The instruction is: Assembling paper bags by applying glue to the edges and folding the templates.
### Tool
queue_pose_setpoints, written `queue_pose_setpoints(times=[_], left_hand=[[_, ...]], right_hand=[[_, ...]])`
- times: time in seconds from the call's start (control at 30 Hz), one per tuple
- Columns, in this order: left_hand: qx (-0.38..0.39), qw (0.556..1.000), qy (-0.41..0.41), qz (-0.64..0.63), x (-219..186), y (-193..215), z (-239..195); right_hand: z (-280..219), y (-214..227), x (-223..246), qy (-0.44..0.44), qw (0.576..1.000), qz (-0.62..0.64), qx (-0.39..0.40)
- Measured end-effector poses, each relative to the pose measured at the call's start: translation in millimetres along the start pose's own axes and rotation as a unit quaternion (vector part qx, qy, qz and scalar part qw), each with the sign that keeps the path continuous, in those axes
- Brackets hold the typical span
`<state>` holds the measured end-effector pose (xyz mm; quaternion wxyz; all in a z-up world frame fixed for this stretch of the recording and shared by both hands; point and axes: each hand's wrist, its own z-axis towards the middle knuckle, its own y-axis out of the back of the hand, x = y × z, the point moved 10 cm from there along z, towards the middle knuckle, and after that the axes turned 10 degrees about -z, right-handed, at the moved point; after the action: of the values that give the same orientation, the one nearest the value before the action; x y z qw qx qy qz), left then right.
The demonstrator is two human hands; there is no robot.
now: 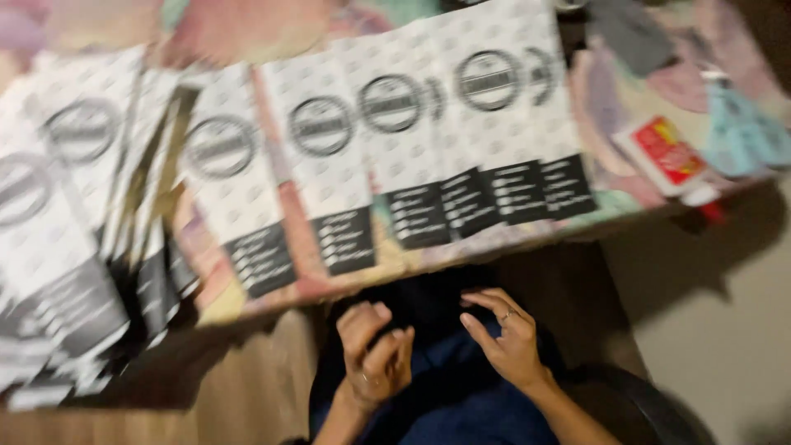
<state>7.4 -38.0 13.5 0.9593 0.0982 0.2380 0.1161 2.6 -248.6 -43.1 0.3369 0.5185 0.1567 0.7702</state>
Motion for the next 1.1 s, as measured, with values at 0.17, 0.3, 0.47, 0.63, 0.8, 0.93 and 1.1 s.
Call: queue_pose_setpoints(times=[0.17,0.3,0.47,0.63,0.8,0.93,1.1], left_hand=[[0.045,0.996,0.013,-0.071,-12.4,-42.9,11.5],[0.058,0.992,0.008,-0.113,-26.0,-75.1,29.8],[0.129,0.982,0.016,-0.137,-30.3,-98.8,12.1],[0.072,0.992,0.042,-0.099,-32.5,-74.5,30.3],[0.034,0.996,0.052,-0.058,-31.0,-42.4,34.9],[0.001,0.993,0.113,0.02,-11.3,4.0,62.6],[-0.205,0.956,0.153,0.14,7.6,70.2,58.8]], right_hand=[[-6.0,33.6,-45.1,-0.117,0.987,0.079,-0.078],[-5.3,68.6,-62.3,-0.145,0.981,0.082,-0.104],[-7.2,91.3,-72.4,-0.211,0.962,0.094,-0.144],[9.4,84.3,-43.6,-0.172,0.973,0.104,-0.114],[39.0,75.5,2.0,-0.093,0.985,0.111,-0.089],[76.1,63.4,73.1,0.039,0.996,0.06,-0.052],[118.5,31.3,140.9,0.16,0.984,0.071,-0.025]])
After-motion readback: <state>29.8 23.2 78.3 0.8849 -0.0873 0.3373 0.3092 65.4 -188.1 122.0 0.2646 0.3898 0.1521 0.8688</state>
